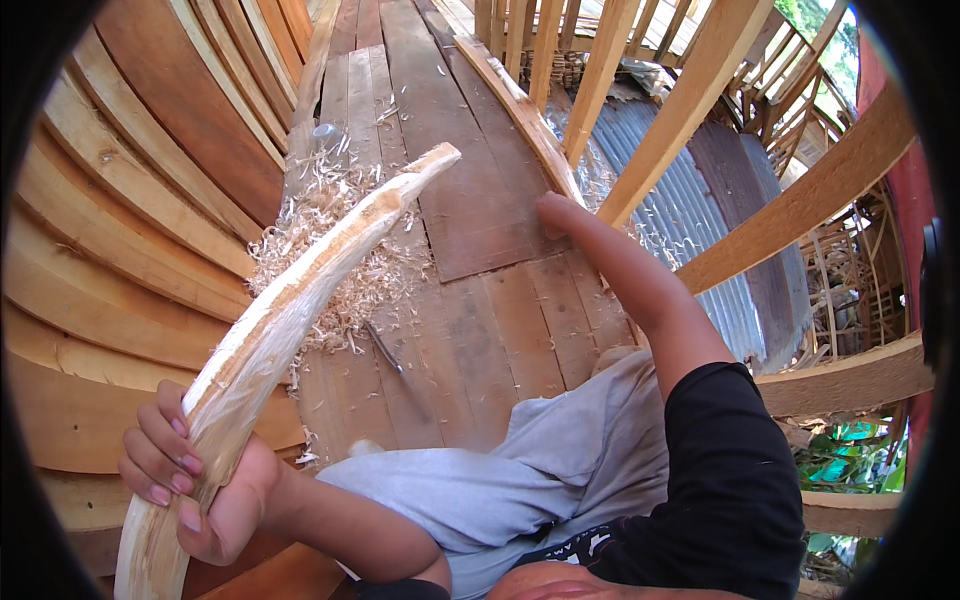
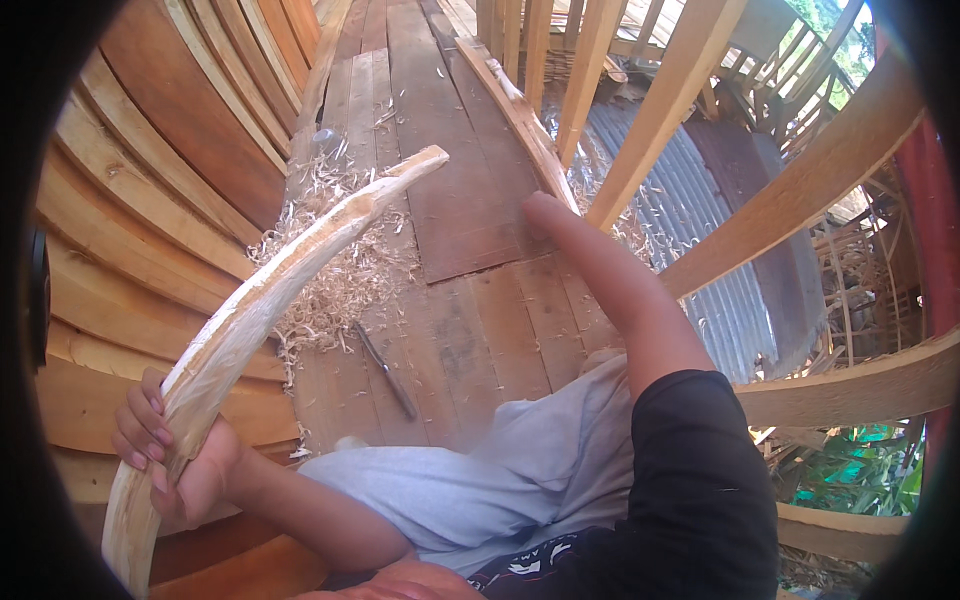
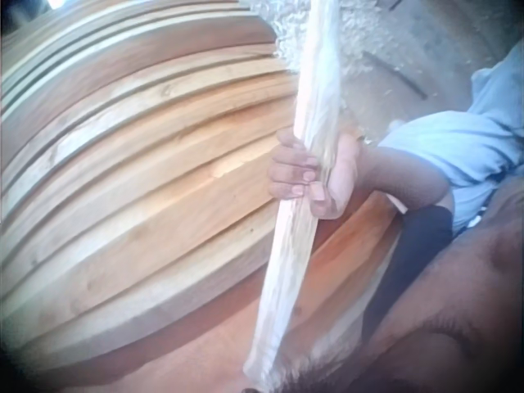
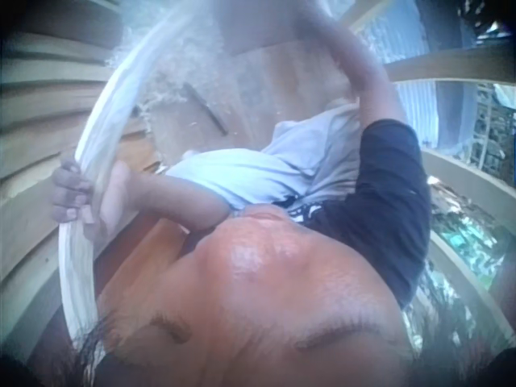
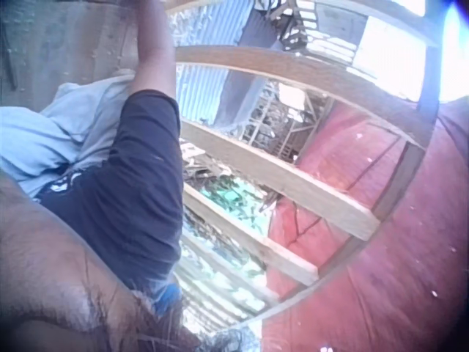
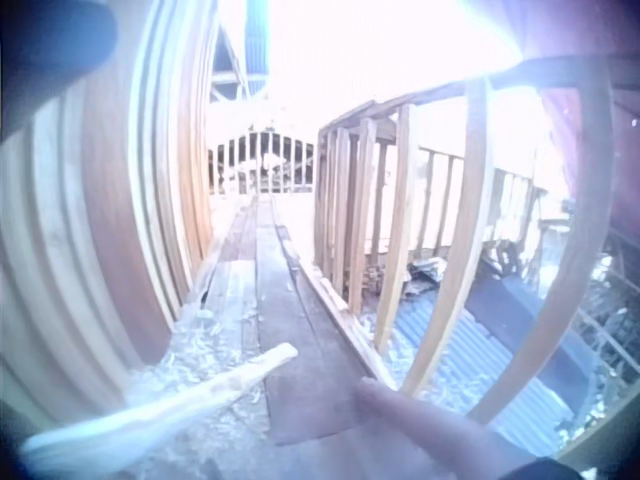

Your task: The person sits on a wooden floor and uses a knife to shave and shape a long, curved piece of wood. They hold the wood with one hand and scrape the surface with the other, producing wood shavings that accumulate on the floor.

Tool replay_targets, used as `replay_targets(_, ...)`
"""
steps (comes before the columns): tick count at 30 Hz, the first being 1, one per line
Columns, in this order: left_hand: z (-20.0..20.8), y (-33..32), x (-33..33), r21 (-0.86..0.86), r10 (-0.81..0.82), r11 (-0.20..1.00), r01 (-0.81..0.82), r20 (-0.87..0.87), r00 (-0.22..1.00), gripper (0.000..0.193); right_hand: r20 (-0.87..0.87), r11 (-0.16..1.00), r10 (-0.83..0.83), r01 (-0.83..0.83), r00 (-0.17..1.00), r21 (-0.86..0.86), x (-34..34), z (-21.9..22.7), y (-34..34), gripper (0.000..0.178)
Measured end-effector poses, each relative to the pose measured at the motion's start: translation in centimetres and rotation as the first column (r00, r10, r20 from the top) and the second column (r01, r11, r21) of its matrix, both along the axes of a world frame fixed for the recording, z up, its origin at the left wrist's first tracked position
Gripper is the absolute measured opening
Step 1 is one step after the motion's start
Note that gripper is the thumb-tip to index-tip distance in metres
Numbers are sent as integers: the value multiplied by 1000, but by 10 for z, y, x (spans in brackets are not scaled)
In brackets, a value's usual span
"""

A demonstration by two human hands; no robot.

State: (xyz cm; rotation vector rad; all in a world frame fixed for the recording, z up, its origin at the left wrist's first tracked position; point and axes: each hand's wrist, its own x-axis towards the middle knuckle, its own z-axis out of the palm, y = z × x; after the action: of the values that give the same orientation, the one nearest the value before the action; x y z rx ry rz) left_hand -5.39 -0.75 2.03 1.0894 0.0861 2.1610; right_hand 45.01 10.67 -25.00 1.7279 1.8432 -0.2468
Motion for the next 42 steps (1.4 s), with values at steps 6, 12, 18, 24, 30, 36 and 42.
replay_targets(6,2,-2,-3,-13,-27,1000,27,-8,1000,29,-99,955,56,-24,993,295,3,-16,-32,16)
replay_targets(12,3,0,4,0,-42,999,42,-18,999,29,-256,836,12,131,967,534,2,-29,-63,18)
replay_targets(18,3,-1,1,36,-140,990,140,-6,990,28,-272,781,-13,180,962,598,10,-27,-69,18)
replay_targets(24,11,-12,-8,33,-39,999,39,-18,999,28,-861,439,-251,845,442,306,-22,19,-27,16)
replay_targets(30,14,-11,-1,60,-40,997,42,-31,999,28,-618,576,182,593,-765,-563,-48,16,23,35)
replay_targets(36,16,-14,-2,46,-7,999,8,-18,1000,28,-719,599,67,604,-692,-526,-103,23,17,32)
replay_targets(42,15,-10,-2,43,-9,999,9,9,1000,27,-889,158,-11,879,458,450,-76,-30,-22,27)
